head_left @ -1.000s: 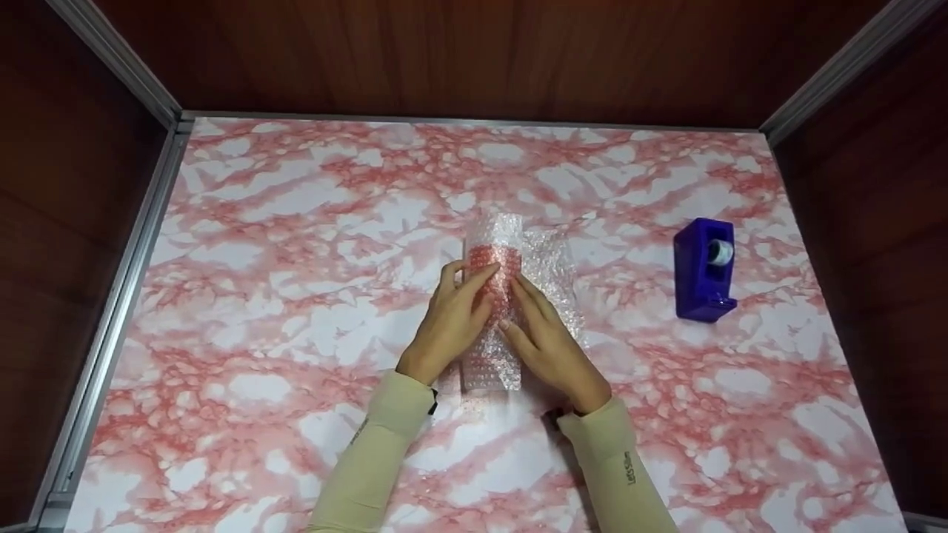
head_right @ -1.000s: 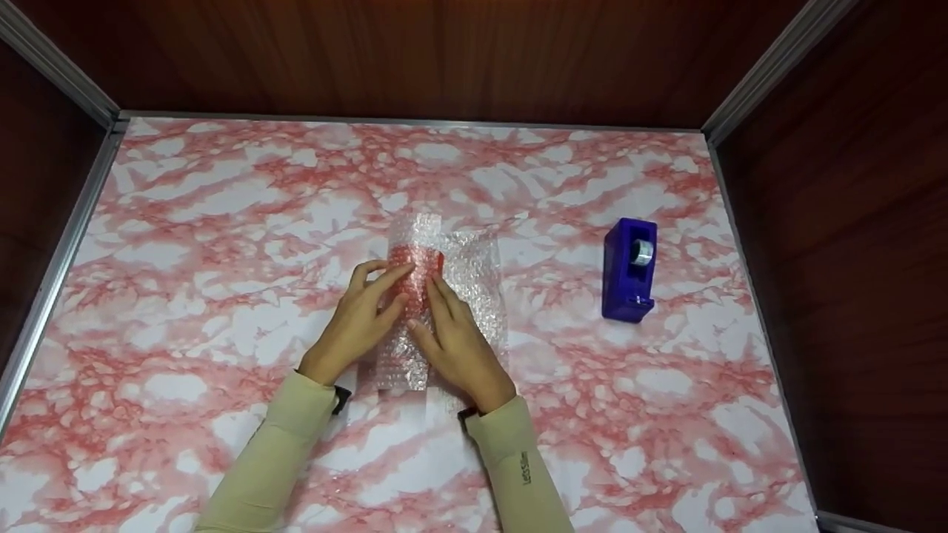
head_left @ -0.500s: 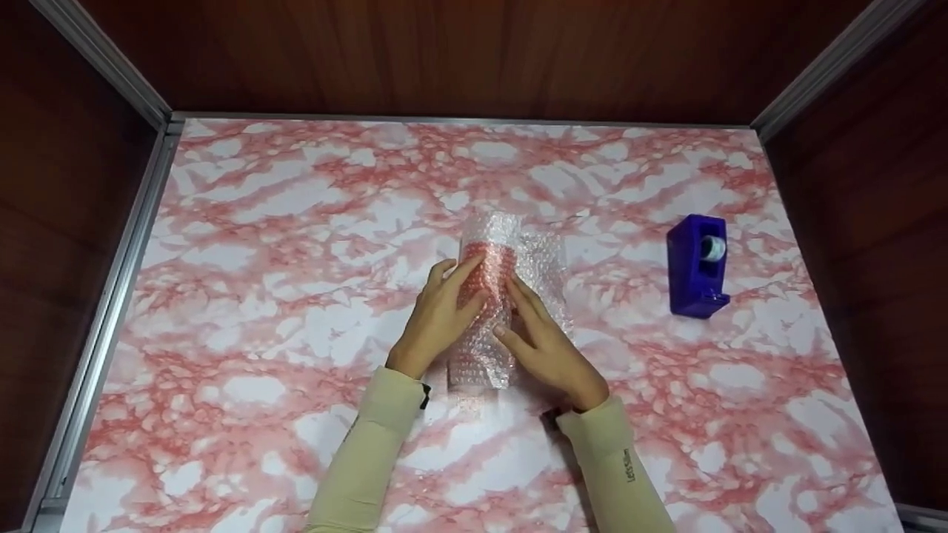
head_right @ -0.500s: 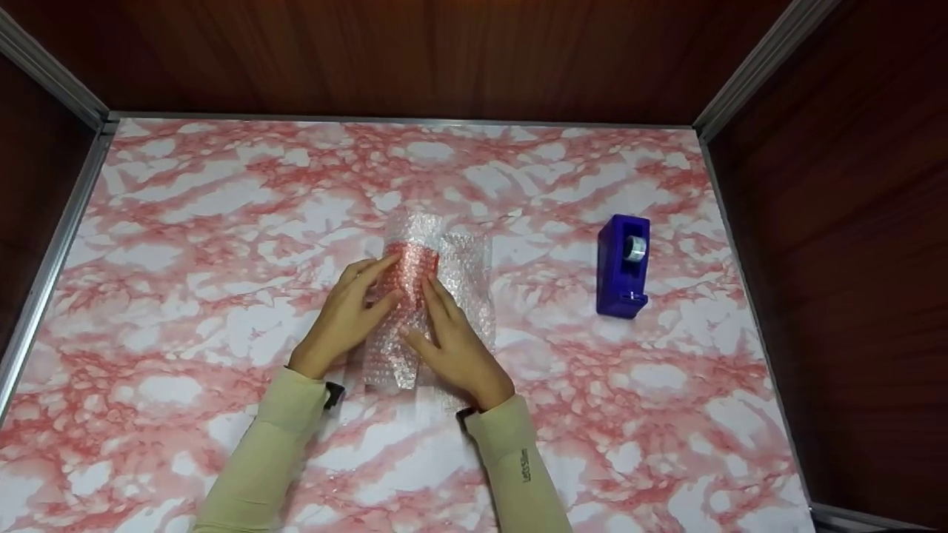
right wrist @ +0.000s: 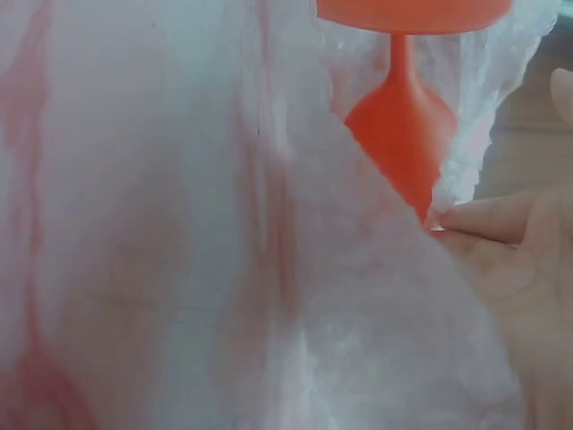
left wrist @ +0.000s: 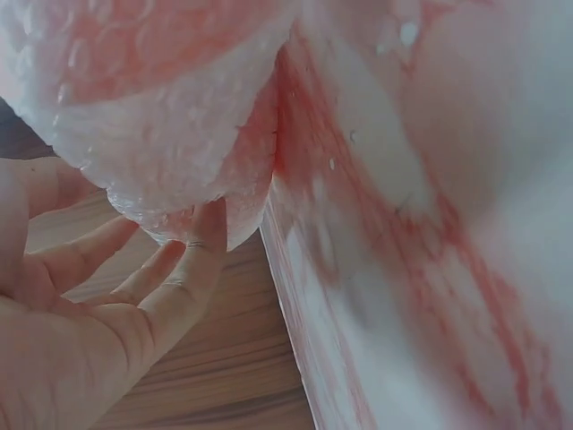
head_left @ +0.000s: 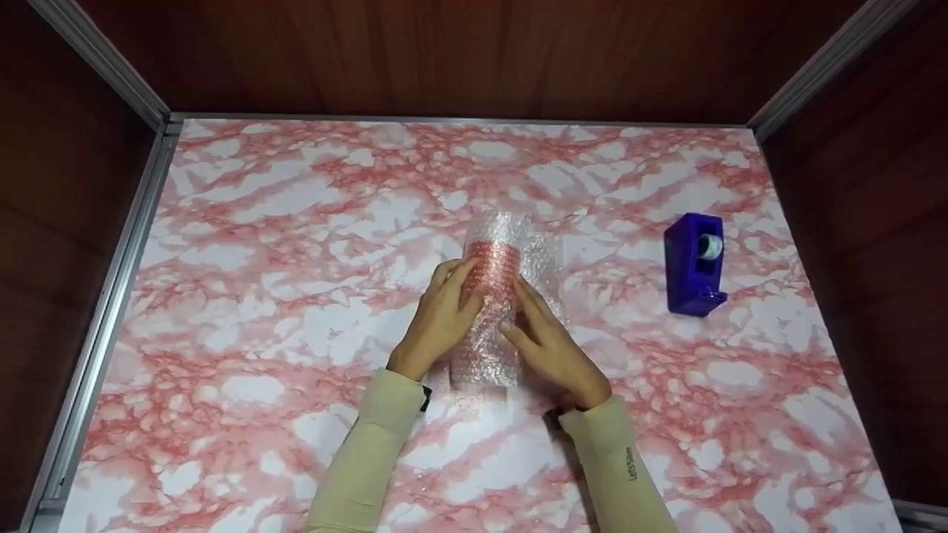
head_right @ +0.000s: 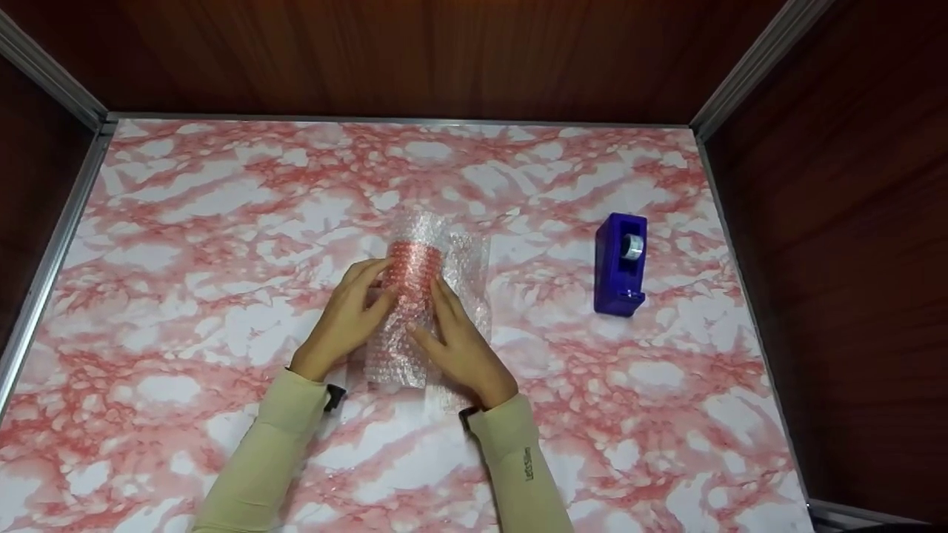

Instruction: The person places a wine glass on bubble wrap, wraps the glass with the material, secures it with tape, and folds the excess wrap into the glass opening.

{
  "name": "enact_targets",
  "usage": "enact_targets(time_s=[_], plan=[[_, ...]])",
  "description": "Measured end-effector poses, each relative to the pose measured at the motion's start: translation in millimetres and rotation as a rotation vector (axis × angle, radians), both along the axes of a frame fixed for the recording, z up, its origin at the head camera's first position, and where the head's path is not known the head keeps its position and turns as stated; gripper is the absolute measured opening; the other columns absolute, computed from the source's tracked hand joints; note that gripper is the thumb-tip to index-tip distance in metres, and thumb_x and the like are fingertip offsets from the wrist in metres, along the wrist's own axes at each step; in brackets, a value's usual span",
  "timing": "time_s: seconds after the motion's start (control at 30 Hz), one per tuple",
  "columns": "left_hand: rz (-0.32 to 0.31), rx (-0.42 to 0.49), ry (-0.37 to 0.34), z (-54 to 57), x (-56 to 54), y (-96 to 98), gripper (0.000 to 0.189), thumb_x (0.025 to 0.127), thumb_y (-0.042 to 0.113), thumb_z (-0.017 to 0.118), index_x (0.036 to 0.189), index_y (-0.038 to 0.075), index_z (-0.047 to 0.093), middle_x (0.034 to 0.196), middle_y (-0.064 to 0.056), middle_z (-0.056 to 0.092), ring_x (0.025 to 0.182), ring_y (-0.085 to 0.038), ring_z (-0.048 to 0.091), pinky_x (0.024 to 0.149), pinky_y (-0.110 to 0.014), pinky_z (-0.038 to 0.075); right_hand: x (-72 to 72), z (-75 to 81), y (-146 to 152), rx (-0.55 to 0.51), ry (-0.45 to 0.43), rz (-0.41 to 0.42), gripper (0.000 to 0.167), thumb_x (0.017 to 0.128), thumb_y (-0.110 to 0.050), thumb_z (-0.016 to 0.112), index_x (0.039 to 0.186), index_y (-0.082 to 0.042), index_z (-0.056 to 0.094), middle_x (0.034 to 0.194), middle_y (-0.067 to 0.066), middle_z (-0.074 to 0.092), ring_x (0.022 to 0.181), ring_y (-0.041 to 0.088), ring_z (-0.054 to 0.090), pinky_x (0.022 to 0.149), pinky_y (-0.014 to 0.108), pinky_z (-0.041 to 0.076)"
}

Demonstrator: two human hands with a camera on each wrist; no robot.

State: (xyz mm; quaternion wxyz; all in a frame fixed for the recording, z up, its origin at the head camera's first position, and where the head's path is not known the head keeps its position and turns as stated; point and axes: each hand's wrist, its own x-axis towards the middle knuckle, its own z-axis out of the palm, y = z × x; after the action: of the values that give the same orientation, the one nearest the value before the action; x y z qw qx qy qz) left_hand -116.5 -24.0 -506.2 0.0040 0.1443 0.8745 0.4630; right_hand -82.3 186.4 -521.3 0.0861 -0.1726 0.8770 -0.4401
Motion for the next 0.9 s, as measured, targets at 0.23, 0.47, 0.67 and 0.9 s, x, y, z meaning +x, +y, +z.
enact_targets(time_s=[0.23,0.47,0.67,0.9], plan=[[-0.026,0.001,-0.070,-0.6,2.1,-0.5,0.055,0.102,0.024,0.058,0.154,0.014,0.041,0.147,-0.016,0.042,0.128,-0.032,0.050,0.103,-0.044,0.043,-2.2,-0.6,4.1,-0.034,-0.014,0.005,0.071,0.105,-0.045,0.048,0.162,-0.023,0.013,0.166,0.003,0.014,0.147,0.028,0.022,0.115,0.054,0.021],[-0.047,0.007,-0.037,1.2,3.7,0.0,0.053,0.102,0.025,0.059,0.153,0.017,0.044,0.146,-0.013,0.043,0.129,-0.028,0.049,0.102,-0.042,0.044,-2.6,0.9,4.3,-0.054,-0.037,-0.003,0.068,0.106,-0.043,0.046,0.162,-0.019,0.016,0.164,0.004,0.019,0.127,0.028,0.052,0.105,0.049,0.041],[-0.047,-0.002,0.010,2.9,5.3,0.4,0.053,0.101,0.021,0.062,0.151,0.014,0.046,0.144,-0.015,0.043,0.123,-0.028,0.053,0.100,-0.040,0.045,-2.5,-1.2,0.3,-0.046,0.024,-0.015,0.066,0.106,-0.035,0.049,0.158,-0.003,0.023,0.163,0.016,0.019,0.132,0.033,0.045,0.106,0.049,0.039],[-0.043,-0.007,0.004,2.4,6.7,-1.8,0.054,0.100,0.022,0.063,0.152,0.015,0.046,0.144,-0.016,0.041,0.086,-0.020,0.059,0.082,-0.036,0.051,-0.4,-4.2,-2.1,-0.123,0.050,-0.004,0.066,0.104,-0.028,0.056,0.159,-0.009,0.025,0.161,0.011,0.026,0.132,0.032,0.045,0.105,0.048,0.041]])
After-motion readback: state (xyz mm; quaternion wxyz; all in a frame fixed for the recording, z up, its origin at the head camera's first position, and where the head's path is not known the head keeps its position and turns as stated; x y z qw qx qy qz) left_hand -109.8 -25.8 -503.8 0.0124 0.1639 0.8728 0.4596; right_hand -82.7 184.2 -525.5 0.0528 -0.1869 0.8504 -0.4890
